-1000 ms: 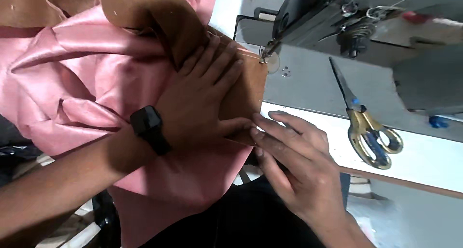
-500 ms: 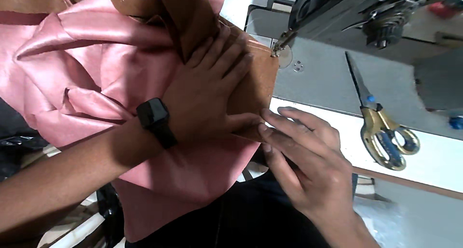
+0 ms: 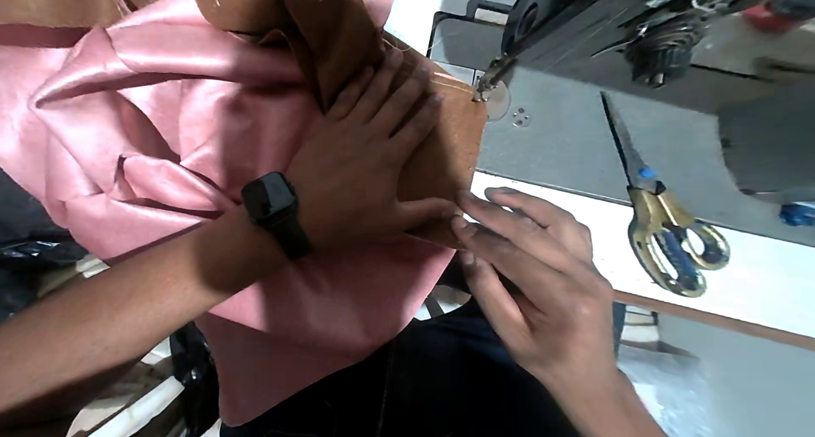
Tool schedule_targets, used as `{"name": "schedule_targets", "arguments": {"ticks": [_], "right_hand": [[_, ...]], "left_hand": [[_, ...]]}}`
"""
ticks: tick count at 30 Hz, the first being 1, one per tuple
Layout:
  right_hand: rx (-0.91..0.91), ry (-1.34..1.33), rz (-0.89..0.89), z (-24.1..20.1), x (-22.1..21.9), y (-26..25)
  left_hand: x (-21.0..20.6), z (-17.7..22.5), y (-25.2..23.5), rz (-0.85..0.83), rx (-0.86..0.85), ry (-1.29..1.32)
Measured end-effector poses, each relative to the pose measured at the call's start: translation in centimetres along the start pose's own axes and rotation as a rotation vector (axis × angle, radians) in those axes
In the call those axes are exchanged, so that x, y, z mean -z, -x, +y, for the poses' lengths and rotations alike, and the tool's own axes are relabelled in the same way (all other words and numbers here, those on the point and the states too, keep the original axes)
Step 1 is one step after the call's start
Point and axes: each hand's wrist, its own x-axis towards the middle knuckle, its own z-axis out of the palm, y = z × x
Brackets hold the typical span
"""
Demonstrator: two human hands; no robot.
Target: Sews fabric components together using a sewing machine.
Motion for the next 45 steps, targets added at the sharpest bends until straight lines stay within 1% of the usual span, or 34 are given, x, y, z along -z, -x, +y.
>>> {"name": "schedule_targets", "arguments": {"ticks": [28, 45], "right_hand": [[-0.009, 0.003, 0.021, -0.06, -0.22, -0.01], [-0.049, 0.005, 0.042, -0.28, -0.36, -0.42]], "left_hand": [[0.07, -0.02, 0.04, 0.01, -0.003, -0.007], [-0.07, -0.28, -0.7, 0.006, -0.007, -0.009]]}}
